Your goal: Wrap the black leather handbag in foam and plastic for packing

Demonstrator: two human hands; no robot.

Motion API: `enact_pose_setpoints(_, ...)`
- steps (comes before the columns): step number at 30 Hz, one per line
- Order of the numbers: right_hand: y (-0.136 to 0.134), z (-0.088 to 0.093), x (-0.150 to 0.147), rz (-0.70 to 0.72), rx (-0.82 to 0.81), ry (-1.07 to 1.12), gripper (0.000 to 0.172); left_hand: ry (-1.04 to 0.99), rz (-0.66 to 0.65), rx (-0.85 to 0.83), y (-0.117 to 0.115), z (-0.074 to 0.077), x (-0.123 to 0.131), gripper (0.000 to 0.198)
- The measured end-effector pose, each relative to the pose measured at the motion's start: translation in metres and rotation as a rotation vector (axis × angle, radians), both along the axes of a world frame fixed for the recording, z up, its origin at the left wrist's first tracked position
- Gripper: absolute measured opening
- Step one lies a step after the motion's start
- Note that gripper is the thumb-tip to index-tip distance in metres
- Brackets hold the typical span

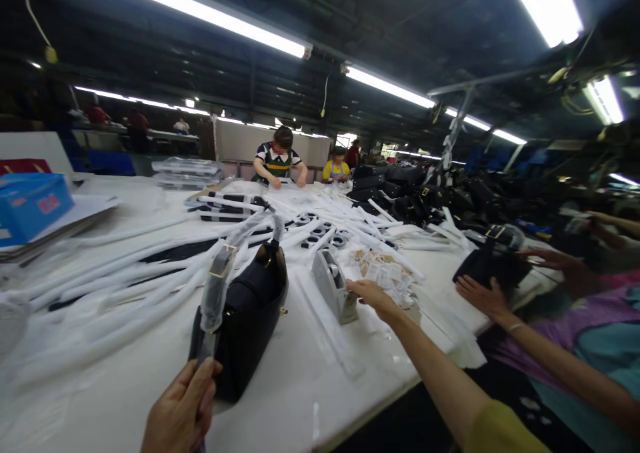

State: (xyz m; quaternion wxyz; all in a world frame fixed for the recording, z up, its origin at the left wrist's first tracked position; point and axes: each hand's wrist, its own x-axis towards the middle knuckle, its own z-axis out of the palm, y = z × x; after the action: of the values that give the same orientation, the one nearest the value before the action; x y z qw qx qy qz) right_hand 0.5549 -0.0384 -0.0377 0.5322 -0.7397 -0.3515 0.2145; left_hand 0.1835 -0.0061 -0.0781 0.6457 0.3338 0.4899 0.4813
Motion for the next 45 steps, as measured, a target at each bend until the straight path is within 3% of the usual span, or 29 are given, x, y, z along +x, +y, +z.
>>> enact_pose_setpoints(3,0.011,-0.009,-0.006,0.041,-0.024,0.063,0.026,0.01,0.004,0.006,0.0,-0.002,-0.001,0.062)
enact_pose_setpoints(7,0.015,-0.008,-0.011,0.039,0.052,0.11,0.022,-0.001,-0.002,0.02,-0.002,0.0,-0.001,0.062)
enact_pose_setpoints(14,-0.007,0.001,-0.018,-0.072,0.201,0.113,0.023,-0.017,0.004,0.054,0.0,-0.008,-0.003,0.054)
enact_pose_setpoints(17,-0.019,-0.01,-0.022,-0.094,0.153,0.116,0.021,-0.023,-0.005,0.05,0.0,-0.009,-0.003,0.053)
enact_pose_setpoints(22,-0.033,-0.047,-0.019,-0.132,0.003,0.123,0.021,-0.046,-0.016,0.037,0.001,-0.005,-0.002,0.054)
enact_pose_setpoints(25,-0.04,-0.048,-0.024,-0.095,-0.025,0.107,0.021,-0.028,0.0,0.043,-0.001,-0.002,-0.001,0.055)
enact_pose_setpoints(29,-0.044,-0.012,-0.071,0.161,0.018,0.13,0.024,0.0,-0.03,0.089,-0.007,0.0,0.003,0.052)
enact_pose_setpoints(33,-0.04,0.036,-0.159,0.625,-0.008,0.288,0.02,0.009,-0.08,0.146,-0.009,0.002,0.005,0.046)
enact_pose_setpoints(36,-0.027,0.053,-0.218,0.792,-0.022,0.389,0.022,0.026,-0.081,0.171,-0.013,0.006,0.003,0.041)
enact_pose_setpoints(39,-0.005,0.047,-0.247,0.795,0.013,0.398,0.026,0.03,-0.095,0.194,-0.016,0.01,-0.002,0.041)
enact_pose_setpoints(45,0.026,0.015,-0.25,0.545,-0.009,0.192,0.032,0.078,-0.121,0.293,-0.014,0.003,-0.009,0.04)
